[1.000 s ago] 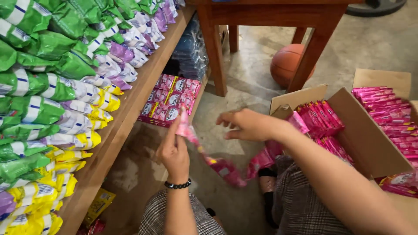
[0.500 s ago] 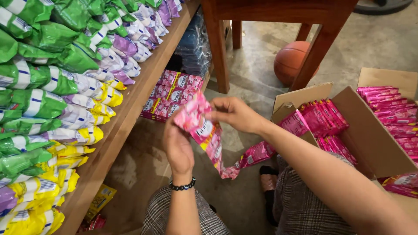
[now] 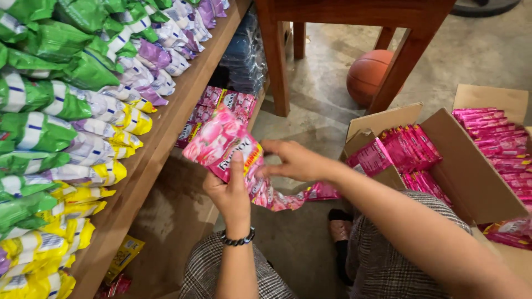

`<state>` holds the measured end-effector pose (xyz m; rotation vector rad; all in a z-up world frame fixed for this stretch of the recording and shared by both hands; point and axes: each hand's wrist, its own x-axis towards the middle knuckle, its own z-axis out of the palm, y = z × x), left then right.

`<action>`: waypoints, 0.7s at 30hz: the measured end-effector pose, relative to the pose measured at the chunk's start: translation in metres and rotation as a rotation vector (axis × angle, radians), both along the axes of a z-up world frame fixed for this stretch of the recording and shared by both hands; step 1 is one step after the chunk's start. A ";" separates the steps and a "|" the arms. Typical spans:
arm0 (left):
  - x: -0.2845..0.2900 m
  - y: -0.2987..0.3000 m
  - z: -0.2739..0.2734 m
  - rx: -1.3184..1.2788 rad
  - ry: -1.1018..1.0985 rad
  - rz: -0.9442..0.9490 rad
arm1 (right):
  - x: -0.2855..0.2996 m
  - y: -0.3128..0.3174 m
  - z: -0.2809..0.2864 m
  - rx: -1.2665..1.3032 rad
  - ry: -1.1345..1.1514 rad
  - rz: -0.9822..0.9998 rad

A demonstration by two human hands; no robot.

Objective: Organizing and stocking small detergent packets on a store shelf and into boxes.

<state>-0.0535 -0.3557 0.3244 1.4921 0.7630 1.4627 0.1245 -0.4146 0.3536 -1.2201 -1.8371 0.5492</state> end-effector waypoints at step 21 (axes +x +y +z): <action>-0.122 -0.035 0.081 -0.260 -0.631 -0.497 | 0.028 -0.002 -0.115 -1.156 0.312 0.313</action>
